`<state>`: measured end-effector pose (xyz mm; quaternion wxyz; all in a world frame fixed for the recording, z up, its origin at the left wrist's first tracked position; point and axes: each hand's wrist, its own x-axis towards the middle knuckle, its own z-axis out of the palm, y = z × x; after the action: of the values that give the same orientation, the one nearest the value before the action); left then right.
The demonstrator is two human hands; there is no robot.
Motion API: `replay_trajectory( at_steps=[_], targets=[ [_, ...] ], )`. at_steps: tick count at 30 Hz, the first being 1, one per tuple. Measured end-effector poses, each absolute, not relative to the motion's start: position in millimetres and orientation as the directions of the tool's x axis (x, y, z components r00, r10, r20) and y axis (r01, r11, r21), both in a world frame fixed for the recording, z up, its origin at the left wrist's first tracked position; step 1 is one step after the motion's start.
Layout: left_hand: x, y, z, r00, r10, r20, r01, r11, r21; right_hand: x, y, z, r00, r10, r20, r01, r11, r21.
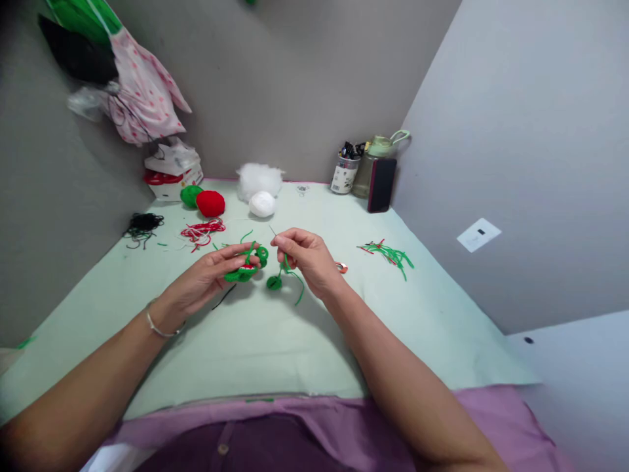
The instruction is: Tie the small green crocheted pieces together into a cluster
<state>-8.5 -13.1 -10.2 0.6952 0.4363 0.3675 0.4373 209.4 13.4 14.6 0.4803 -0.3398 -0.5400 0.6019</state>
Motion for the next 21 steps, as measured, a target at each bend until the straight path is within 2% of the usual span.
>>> replay_trajectory(
  at_steps=[7,21],
  targets=[
    [-5.5,-10.0,-14.7,0.308,0.939,-0.152,-0.404,0.273,0.873,208.7,15.6,13.7,-0.275,0.959,0.071,-0.26,-0.003,-0.966],
    [-5.5,-9.9,-18.9,0.332,0.936,-0.121,-0.359,0.243,0.901,208.4,12.3,15.5,-0.295,0.955,0.039,-0.212,-0.026,-0.977]
  ],
)
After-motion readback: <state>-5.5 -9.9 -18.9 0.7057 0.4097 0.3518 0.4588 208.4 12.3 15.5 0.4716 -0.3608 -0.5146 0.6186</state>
